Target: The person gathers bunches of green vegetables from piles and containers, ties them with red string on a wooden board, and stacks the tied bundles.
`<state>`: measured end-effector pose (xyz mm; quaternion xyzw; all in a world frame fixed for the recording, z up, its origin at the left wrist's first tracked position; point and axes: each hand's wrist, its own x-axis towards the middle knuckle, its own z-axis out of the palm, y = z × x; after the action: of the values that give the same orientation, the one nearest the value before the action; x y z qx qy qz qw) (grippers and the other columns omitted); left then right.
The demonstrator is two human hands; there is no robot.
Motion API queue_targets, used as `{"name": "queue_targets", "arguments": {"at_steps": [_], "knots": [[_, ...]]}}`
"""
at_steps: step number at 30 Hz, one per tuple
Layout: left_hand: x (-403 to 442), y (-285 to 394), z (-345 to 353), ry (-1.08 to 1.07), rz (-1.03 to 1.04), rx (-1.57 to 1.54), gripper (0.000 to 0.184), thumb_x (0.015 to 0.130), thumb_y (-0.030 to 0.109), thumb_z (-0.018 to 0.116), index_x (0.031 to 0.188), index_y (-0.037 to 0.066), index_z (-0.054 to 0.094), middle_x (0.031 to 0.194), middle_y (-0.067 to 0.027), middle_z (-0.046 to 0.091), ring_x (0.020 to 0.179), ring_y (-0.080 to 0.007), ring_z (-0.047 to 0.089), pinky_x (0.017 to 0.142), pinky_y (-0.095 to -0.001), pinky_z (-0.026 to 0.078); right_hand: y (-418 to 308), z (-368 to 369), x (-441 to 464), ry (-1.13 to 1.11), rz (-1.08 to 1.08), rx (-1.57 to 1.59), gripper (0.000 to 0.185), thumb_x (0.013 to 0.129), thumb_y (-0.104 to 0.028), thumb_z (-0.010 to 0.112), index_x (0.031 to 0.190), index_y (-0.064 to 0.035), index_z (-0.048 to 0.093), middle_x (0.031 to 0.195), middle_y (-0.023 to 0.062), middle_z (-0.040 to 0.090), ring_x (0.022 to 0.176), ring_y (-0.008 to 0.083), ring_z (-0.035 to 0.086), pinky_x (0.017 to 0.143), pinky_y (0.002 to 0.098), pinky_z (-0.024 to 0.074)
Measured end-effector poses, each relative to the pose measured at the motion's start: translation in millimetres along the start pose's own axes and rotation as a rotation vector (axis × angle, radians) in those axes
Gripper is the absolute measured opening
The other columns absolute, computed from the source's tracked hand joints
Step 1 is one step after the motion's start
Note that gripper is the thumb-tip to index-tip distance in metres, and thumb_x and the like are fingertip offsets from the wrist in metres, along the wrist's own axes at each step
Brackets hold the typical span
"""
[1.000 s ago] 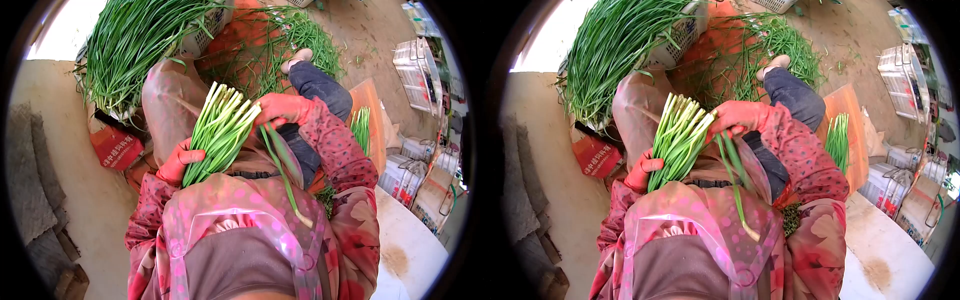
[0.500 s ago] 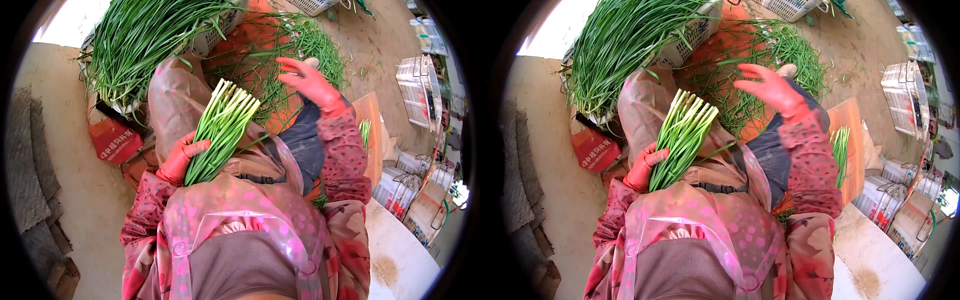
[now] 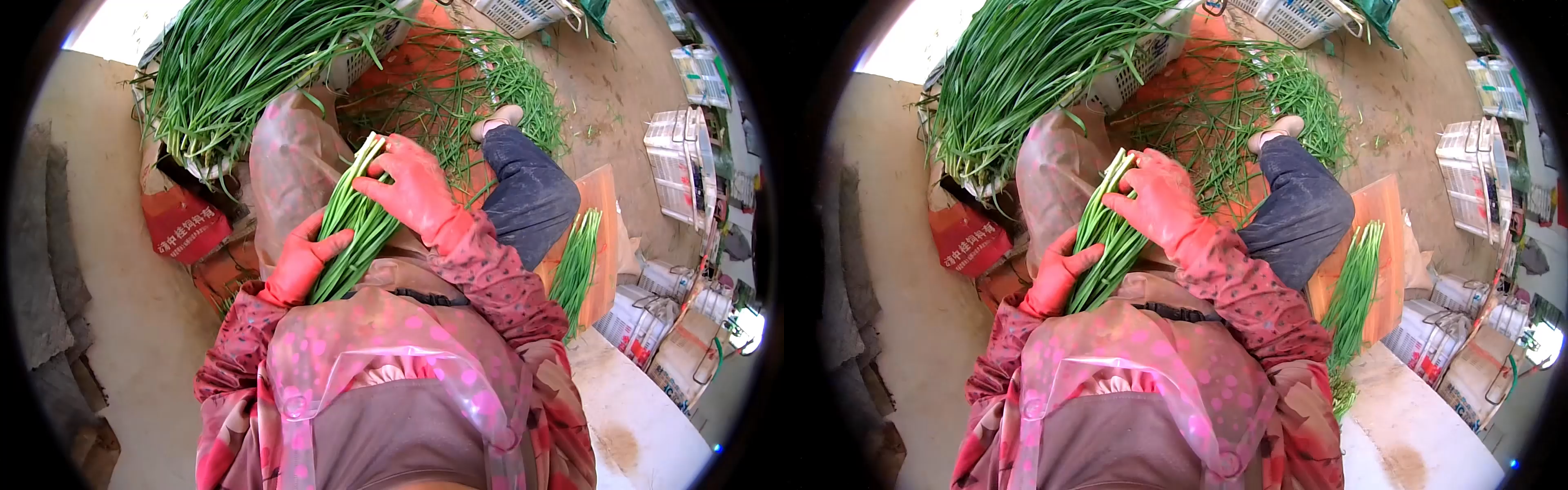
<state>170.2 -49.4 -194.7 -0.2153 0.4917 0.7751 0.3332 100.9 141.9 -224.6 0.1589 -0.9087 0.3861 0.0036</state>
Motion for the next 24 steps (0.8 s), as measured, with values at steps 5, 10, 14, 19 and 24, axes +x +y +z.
{"name": "queue_targets", "arguments": {"at_steps": [5, 10, 14, 19, 24], "knots": [[3.1, -5.6, -6.8, -0.002, -0.024, 0.017, 0.047, 0.087, 0.01, 0.065, 0.13, 0.001, 0.048, 0.104, -0.0086, 0.064, 0.078, -0.016, 0.065, 0.067, -0.03, 0.055, 13.5, 22.6, -3.0, 0.04, 0.063, 0.182, 0.018, 0.073, -0.021, 0.068, 0.077, -0.0037, 0.064, 0.096, 0.016, 0.064, 0.097, 0.0355, 0.059, 0.086, 0.0414, 0.0466], [3.9, -8.1, -8.2, -0.103, -0.015, 0.032, 0.043, 0.088, 0.013, 0.062, 0.127, 0.001, 0.05, 0.11, -0.0081, 0.064, 0.091, -0.0163, 0.064, 0.08, -0.0302, 0.053, 95.5, -1.4, 23.7, 0.14, -0.019, -1.039, 0.01, 0.075, -0.015, 0.058, 0.073, -0.0145, 0.068, 0.066, 0.0012, 0.055, 0.066, 0.0225, 0.059, 0.058, 0.0403, 0.0459], [0.5, -2.7, -18.7, -0.192, -0.02, -0.134, 0.053, 0.088, 0.022, 0.062, 0.133, 0.0, 0.045, 0.122, -0.01, 0.059, 0.105, -0.0177, 0.06, 0.092, -0.0308, 0.047, 162.5, -91.5, 30.3, 0.147, 0.638, -0.47, 0.035, 0.084, -0.029, 0.062, 0.109, -0.0044, 0.063, 0.104, 0.0091, 0.066, 0.1, 0.0287, 0.062, 0.077, 0.04, 0.0519], [5.7, -5.7, -22.8, -0.268, 0.034, -0.284, 0.063, 0.088, 0.032, 0.06, 0.138, 0.001, 0.038, 0.129, -0.0112, 0.054, 0.113, -0.0193, 0.056, 0.096, -0.0322, 0.045, 86.1, -86.1, -32.3, -0.238, 0.655, 0.843, 0.067, 0.084, -0.04, 0.069, 0.136, -0.0061, 0.042, 0.122, 0.0129, 0.057, 0.105, 0.0178, 0.059, 0.083, 0.033, 0.0499], [4.8, 4.8, -14.9, -0.357, -0.028, -0.032, 0.077, 0.079, 0.03, 0.071, 0.139, -0.001, 0.034, 0.126, -0.012, 0.055, 0.111, -0.0198, 0.057, 0.095, -0.033, 0.046, 41.9, -53.8, -59.8, -0.17, 0.623, 0.963, 0.065, 0.089, -0.035, 0.063, 0.14, -0.0054, 0.037, 0.13, 0.0113, 0.051, 0.106, 0.0177, 0.057, 0.083, 0.0312, 0.0498]]}}
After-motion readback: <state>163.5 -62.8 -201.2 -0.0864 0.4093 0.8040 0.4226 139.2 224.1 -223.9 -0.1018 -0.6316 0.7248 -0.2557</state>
